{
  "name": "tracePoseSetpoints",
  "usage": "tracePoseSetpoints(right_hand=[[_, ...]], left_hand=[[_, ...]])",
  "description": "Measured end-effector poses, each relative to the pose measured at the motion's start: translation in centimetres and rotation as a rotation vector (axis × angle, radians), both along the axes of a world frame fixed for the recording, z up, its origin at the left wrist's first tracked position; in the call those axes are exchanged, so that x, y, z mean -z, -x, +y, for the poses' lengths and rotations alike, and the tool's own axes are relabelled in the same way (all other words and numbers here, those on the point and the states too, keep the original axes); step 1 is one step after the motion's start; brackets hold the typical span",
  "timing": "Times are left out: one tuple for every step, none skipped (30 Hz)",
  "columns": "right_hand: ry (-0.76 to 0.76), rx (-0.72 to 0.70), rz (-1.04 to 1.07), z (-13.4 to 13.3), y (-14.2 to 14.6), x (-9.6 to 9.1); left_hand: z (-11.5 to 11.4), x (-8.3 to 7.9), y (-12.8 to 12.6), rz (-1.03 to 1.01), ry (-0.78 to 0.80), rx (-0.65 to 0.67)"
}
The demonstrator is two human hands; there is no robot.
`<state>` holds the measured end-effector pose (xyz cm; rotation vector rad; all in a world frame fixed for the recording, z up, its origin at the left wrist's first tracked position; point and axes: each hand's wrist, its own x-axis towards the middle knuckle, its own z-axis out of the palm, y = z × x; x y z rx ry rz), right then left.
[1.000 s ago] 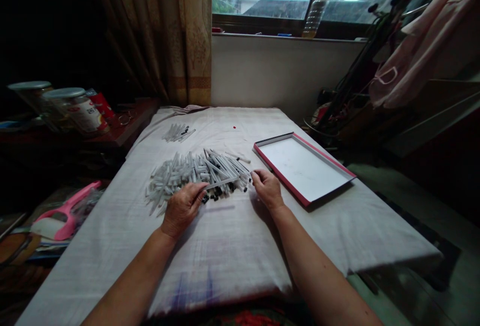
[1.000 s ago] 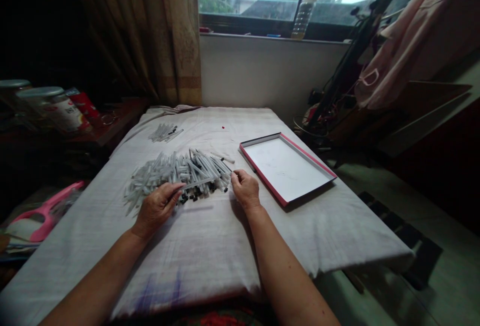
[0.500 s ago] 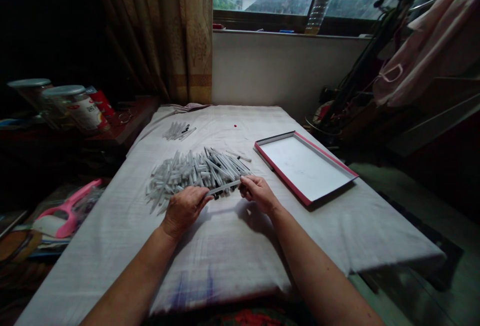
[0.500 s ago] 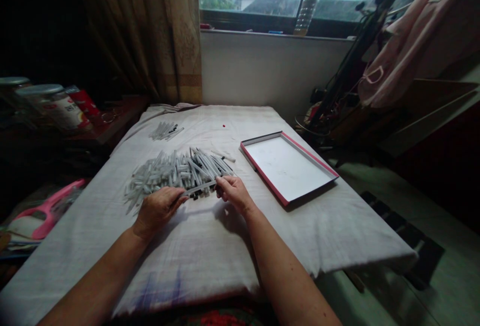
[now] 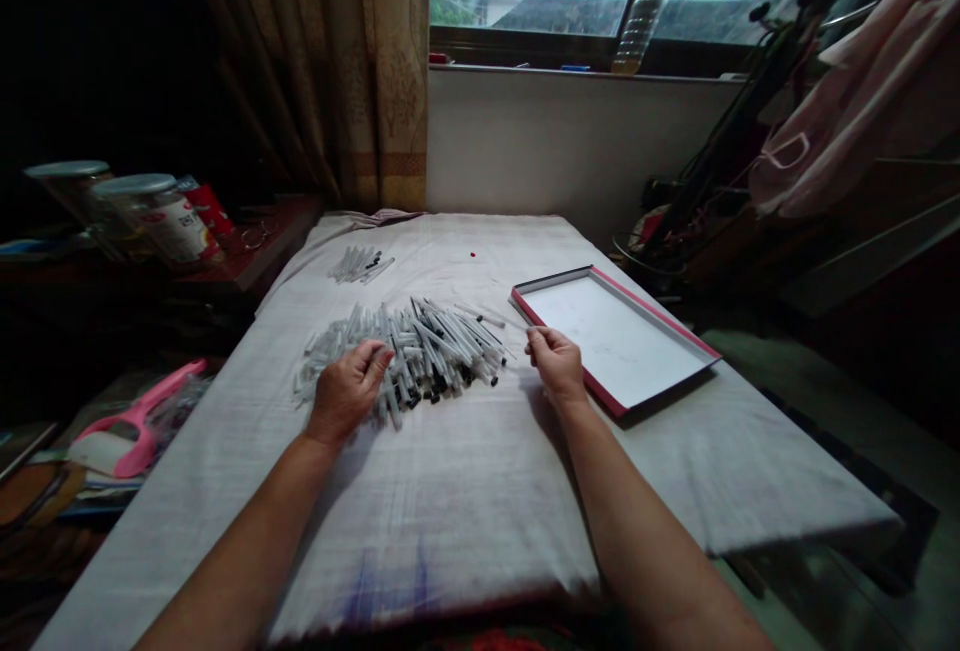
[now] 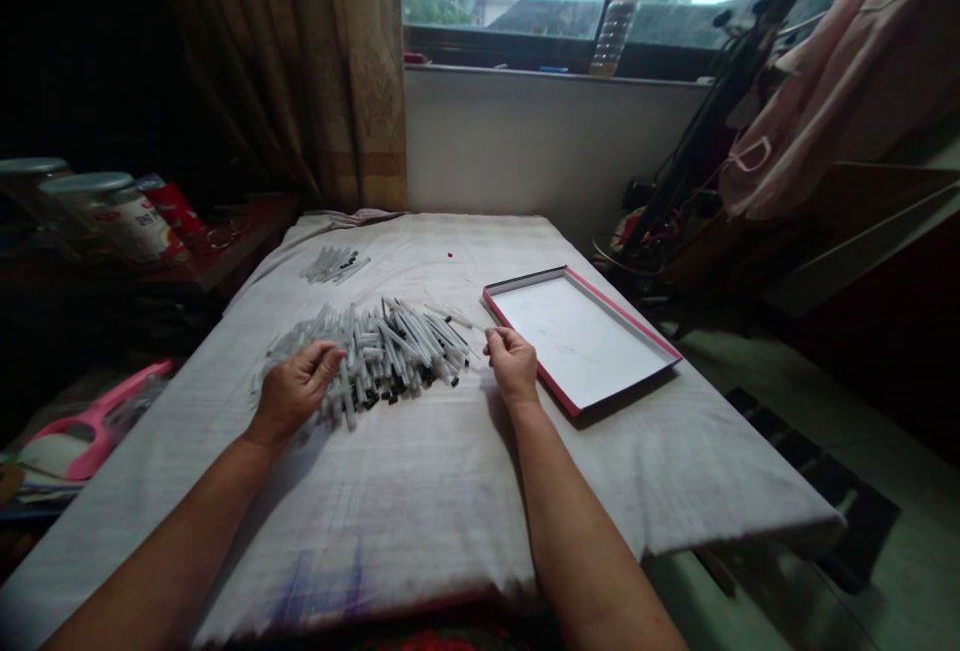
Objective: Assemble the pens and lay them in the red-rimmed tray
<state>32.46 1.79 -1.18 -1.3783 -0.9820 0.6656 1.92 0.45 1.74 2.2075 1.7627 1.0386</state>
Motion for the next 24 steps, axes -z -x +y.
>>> tracePoseSetpoints(right_hand=[[0.031,0.008,-0.092,0.2,0.3,0.4],[0.062,0.010,-0.200,0.2,0.8,0.7],[0.097,0.011,-0.315,0.2,1.2,0.9],[0.133,0.012,-0.430,0.1,1.7,1.0],[0.172,0.009,-0.540,-0.1,2.0,1.0],[0.213,0.004,-0.637,-0.3,2.2,0.9],[0.252,0.000,-0.716,-0.5,2.3,0.7],[0.284,-0.005,-0.780,-0.6,2.2,0.4],[0.312,-0.004,-0.831,-0.7,2.0,0.0],[0.344,0.004,-0.873,-0.8,1.8,-0.4],[0.391,0.021,-0.912,-0.7,1.5,-0.8],[0.458,0.037,-0.951,-0.6,1.1,-1.2],[0.536,0.043,-0.987,-0.4,0.8,-1.7],[0.618,0.040,-1.017,-0.1,0.4,-2.1],[0.690,0.028,-1.039,0.3,0.2,-2.4],[0.744,0.012,-1.052,0.7,0.0,-2.7],[0.777,-0.004,-1.057,1.0,-0.2,-2.9],[0.794,-0.017,-1.057,1.4,-0.2,-3.1],[0.804,-0.025,-1.056,1.7,-0.2,-3.3],[0.815,-0.034,-1.056,1.8,-0.1,-3.4],[0.824,-0.045,-1.057,1.9,0.0,-3.5],[0.826,-0.055,-1.060,1.8,0.1,-3.5],[0.823,-0.060,-1.063,1.7,0.2,-3.6],[0.814,-0.058,-1.068,1.5,0.3,-3.5]], left_hand=[[0.5,-0.1,-0.3,0.058,-0.066,0.005],[1.0,-0.2,-0.7,0.132,-0.109,0.015],[1.4,-0.2,-1.1,0.206,-0.134,0.014],[1.8,-0.1,-1.3,0.272,-0.146,0.003],[2.1,0.1,-1.5,0.326,-0.149,-0.014],[2.2,0.3,-1.6,0.363,-0.150,-0.031],[2.3,0.6,-1.6,0.382,-0.155,-0.043],[2.2,0.8,-1.6,0.387,-0.166,-0.048],[2.1,1.0,-1.5,0.381,-0.182,-0.041],[1.9,1.2,-1.4,0.368,-0.200,-0.028],[1.7,1.3,-1.2,0.352,-0.219,-0.013],[1.5,1.4,-1.1,0.334,-0.235,0.001],[1.3,1.5,-0.9,0.316,-0.247,0.013],[1.2,1.6,-0.8,0.298,-0.256,0.021],[1.2,1.7,-0.7,0.281,-0.265,0.024],[1.1,1.8,-0.5,0.266,-0.274,0.027],[1.1,1.9,-0.4,0.253,-0.286,0.031],[1.2,2.0,-0.3,0.242,-0.297,0.036],[1.2,2.0,-0.2,0.232,-0.306,0.040],[1.2,2.0,-0.2,0.221,-0.312,0.041],[1.2,2.0,-0.1,0.211,-0.314,0.039],[1.2,2.0,-0.1,0.202,-0.313,0.032],[1.1,1.9,-0.1,0.197,-0.310,0.018],[1.0,1.8,-0.2,0.198,-0.303,0.000]])
